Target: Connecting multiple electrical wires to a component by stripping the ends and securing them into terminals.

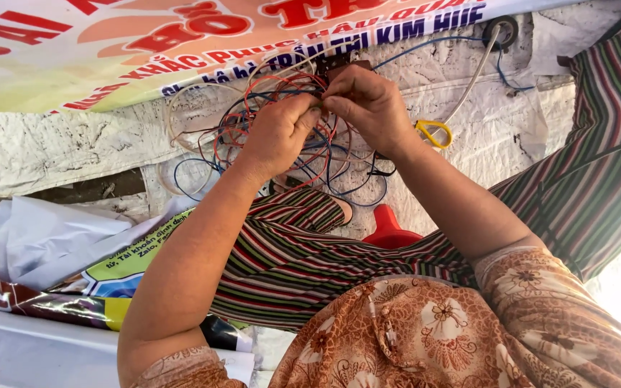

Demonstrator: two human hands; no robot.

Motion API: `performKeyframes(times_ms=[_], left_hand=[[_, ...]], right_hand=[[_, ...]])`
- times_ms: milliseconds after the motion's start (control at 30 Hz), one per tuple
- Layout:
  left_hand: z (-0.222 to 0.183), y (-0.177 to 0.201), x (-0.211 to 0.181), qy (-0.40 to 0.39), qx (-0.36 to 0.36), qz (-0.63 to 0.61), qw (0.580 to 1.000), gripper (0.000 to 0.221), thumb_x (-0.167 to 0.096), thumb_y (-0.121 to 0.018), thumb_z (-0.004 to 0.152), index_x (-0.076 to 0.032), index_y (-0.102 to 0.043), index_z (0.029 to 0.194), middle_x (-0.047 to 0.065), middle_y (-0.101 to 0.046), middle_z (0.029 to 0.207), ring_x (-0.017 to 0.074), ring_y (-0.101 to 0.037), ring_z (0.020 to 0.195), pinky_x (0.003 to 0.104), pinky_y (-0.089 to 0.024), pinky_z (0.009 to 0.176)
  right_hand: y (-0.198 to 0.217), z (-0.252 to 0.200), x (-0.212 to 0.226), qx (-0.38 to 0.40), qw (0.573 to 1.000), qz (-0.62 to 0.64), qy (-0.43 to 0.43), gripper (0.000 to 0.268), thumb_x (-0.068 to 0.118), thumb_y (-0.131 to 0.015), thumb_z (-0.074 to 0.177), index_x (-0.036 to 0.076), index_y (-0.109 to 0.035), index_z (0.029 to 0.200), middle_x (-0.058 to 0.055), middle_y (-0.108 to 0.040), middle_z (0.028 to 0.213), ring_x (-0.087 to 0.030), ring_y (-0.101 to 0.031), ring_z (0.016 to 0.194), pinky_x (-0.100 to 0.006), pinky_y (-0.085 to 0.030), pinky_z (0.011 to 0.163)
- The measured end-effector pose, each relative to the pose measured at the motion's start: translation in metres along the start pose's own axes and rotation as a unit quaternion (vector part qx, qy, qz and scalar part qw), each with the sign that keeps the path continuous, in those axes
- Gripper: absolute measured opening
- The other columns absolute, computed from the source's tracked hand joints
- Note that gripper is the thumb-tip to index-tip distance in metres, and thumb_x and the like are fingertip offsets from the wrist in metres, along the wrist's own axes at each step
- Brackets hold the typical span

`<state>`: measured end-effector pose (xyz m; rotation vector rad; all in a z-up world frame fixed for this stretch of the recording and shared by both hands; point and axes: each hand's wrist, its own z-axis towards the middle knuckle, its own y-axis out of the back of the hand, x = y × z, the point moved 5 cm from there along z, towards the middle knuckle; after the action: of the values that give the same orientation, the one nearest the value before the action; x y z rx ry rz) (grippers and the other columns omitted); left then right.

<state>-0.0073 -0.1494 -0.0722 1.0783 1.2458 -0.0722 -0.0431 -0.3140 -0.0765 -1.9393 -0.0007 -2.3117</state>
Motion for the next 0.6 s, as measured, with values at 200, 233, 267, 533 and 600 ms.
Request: performKeyframes(times_ms=[200,233,267,533,600], left_hand=[[-0.003,0.003,-0.012,0.050,-0.033,0.026,0.998,0.011,-0.019,-0.055,0.106,-0.018,-0.049,0.116,-0.002,-0.074,0.080,0.0252,-0.070,0.061,0.044,-0.047,0.055],[-0.005,0.004,-0.014,0.051,-0.033,0.026,0.998,0.011,-0.019,-0.055,0.106,-0.018,-0.049,0.116,-0.002,-0.074,0.080,0.0252,-0.070,0.061,0.044,-0.047,0.055],[-0.005,0.007,-0.018,0.035,-0.049,0.000,0.998,0.008,-0.021,-0.053,0.107,-0.020,-0.051,0.114,0.002,-0.074,0.077,0.0306,-0.072,0.069,0.047,-0.053,0.063],[-0.008,0.001,-0.010,0.024,-0.116,-0.121,0.986,0.009,-0.019,-0.050,0.108,-0.016,-0.056,0.114,0.016,-0.075,0.084,0.0334,-0.075,0.079,0.044,-0.061,0.068],[-0.008,-0.007,-0.002,0.053,-0.109,-0.213,0.969,0.009,-0.020,-0.045,0.108,-0.016,-0.053,0.112,0.009,-0.074,0.082,0.0166,-0.071,0.071,0.031,-0.061,0.068]], right_hand=[[-0.005,-0.007,-0.017,-0.066,0.996,0.021,-0.057,0.010,0.009,-0.069,0.103,0.007,-0.063,0.095,-0.003,-0.062,0.095,-0.013,-0.061,0.082,-0.025,-0.056,0.072],[-0.008,-0.008,-0.022,-0.066,0.996,0.021,-0.057,0.010,0.009,-0.069,0.103,0.007,-0.063,0.095,-0.003,-0.062,0.095,-0.013,-0.061,0.082,-0.025,-0.056,0.072],[-0.008,-0.008,-0.024,-0.091,0.994,0.057,-0.034,0.010,0.007,-0.073,0.100,0.003,-0.066,0.095,-0.008,-0.065,0.089,-0.014,-0.064,0.077,-0.025,-0.056,0.069],[-0.020,-0.013,-0.048,-0.139,0.960,0.240,-0.039,0.011,0.007,-0.071,0.099,0.000,-0.064,0.093,-0.014,-0.067,0.091,-0.020,-0.074,0.075,-0.030,-0.063,0.065],[-0.027,-0.014,-0.049,-0.159,0.935,0.309,-0.075,0.009,0.007,-0.067,0.099,0.002,-0.063,0.092,-0.014,-0.067,0.095,-0.021,-0.074,0.073,-0.027,-0.063,0.064]])
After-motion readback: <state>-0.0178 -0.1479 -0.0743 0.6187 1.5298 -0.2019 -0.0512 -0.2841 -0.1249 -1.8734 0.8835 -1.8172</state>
